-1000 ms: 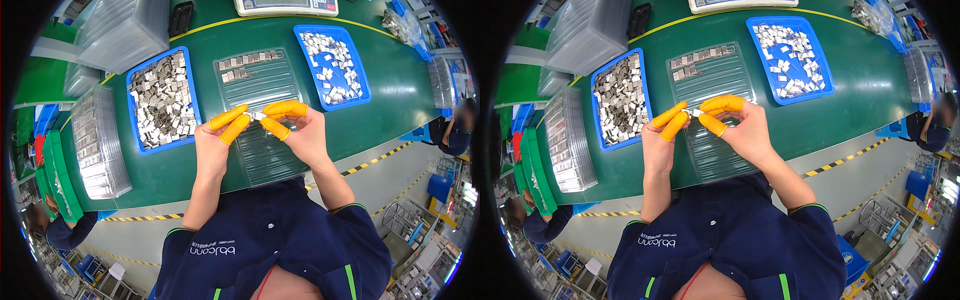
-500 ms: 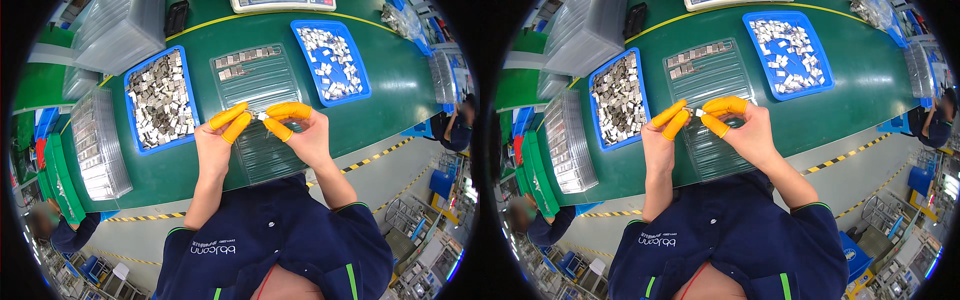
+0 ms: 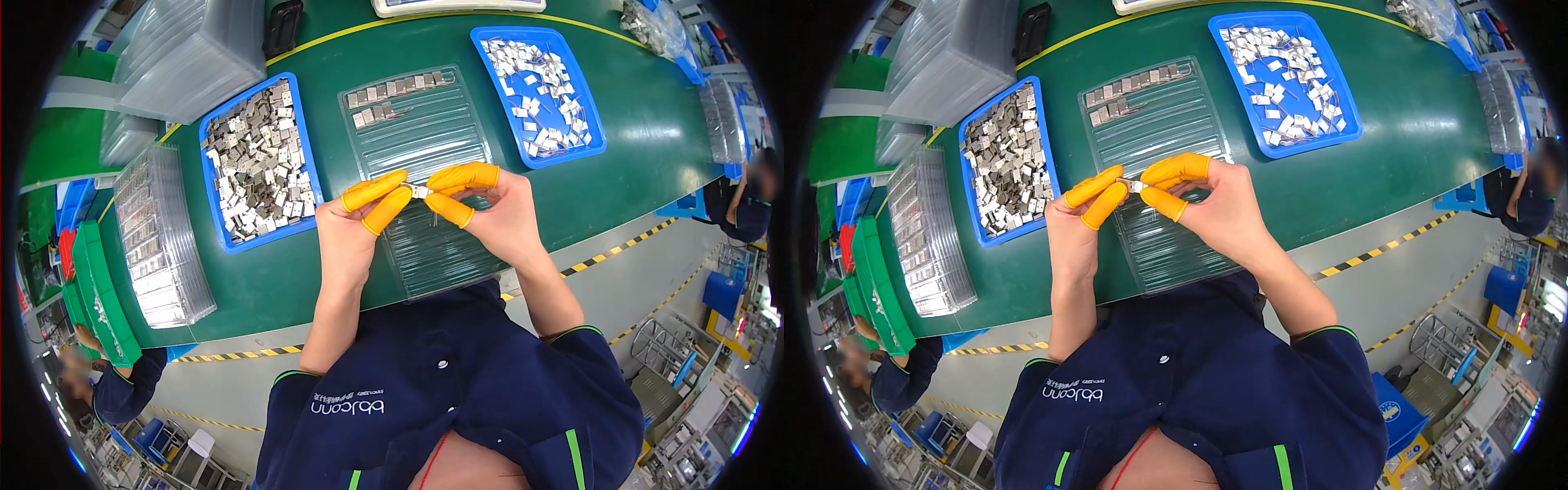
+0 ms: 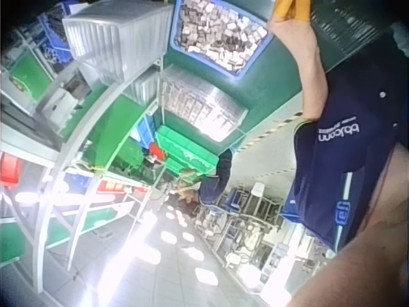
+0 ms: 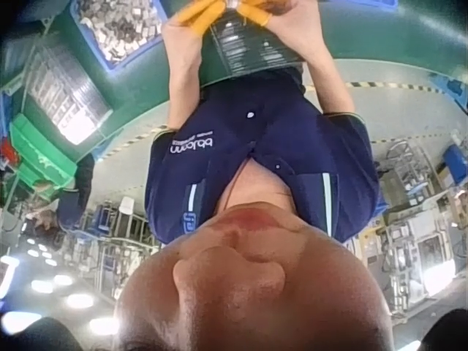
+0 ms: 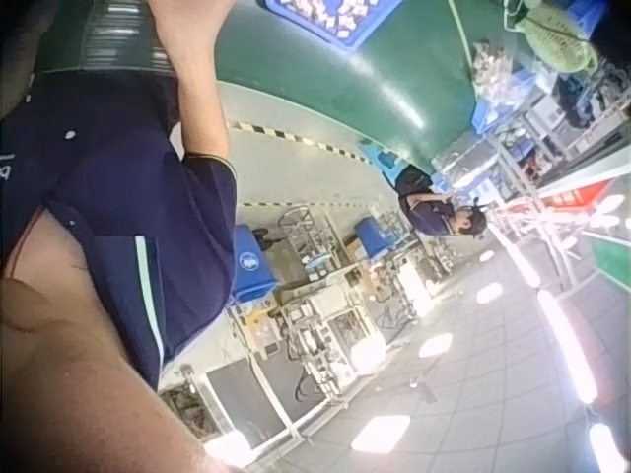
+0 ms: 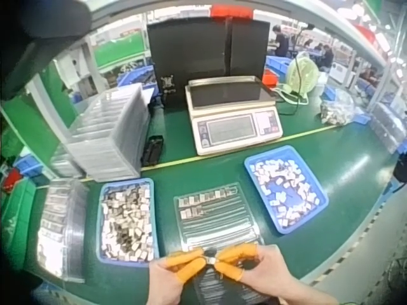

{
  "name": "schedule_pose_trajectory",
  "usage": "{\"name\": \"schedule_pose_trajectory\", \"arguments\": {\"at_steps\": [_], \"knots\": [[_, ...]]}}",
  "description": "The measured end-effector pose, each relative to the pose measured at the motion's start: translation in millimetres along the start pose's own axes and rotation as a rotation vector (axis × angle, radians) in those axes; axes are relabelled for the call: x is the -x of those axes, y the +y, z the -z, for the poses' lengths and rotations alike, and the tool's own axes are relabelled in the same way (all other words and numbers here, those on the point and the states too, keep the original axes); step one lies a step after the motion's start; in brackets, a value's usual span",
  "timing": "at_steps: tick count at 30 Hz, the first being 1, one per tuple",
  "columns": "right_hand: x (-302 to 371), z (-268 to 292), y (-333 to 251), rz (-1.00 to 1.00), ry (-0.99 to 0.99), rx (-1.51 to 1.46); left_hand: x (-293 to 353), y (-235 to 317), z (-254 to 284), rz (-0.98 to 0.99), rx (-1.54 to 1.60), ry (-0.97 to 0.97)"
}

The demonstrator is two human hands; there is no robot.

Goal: The person assembles electronic components by hand, placing them into a plastic tray on an assembly line.

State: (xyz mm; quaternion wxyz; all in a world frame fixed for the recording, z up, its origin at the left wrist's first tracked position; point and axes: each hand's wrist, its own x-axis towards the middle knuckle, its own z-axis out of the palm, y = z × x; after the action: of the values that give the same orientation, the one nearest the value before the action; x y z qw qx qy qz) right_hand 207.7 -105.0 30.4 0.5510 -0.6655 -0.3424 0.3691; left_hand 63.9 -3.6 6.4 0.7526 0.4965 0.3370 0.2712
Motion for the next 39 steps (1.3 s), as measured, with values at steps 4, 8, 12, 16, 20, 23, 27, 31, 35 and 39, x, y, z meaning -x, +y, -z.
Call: {"name": "schedule_pose_trajectory", "arguments": {"at_steps": [4, 8, 12, 16, 20, 23, 27, 31, 35, 39], "knots": [[-2, 0, 1, -0.019, -0.034, -0.059, 2, -3, -2, 0.003, 0.036, -0.003], [-3, 1, 7, -0.073, -0.07, -0.286, 3, -1, 3, 0.069, 0.105, -0.075], [-3, 3, 13, -0.139, -0.184, -0.451, 5, -2, 7, 0.144, 0.284, -0.226], [-3, 1, 14, -0.109, -0.197, -0.493, 7, -3, 5, 0.197, 0.388, -0.236], [-1, -2, 13, -0.121, -0.118, -0.356, 7, -6, 1, 0.114, 0.298, -0.154], [-3, -10, 12, -0.012, -0.088, -0.355, 6, -1, -7, 0.025, 0.203, -0.059], [-6, -14, 13, 0.088, 0.132, -0.016, -4, -3, -14, -0.186, -0.09, 0.227], [-2, -19, 14, 0.39, 0.154, 0.387, 2, -7, -7, -0.319, -0.443, 0.007], [-2, -20, 13, 0.448, 0.095, 0.469, 0, -8, -7, -0.355, -0.6, 0.041], [-5, -16, 9, 0.484, -0.04, 0.497, -4, -15, 1, -0.235, -0.338, -0.029]]}}
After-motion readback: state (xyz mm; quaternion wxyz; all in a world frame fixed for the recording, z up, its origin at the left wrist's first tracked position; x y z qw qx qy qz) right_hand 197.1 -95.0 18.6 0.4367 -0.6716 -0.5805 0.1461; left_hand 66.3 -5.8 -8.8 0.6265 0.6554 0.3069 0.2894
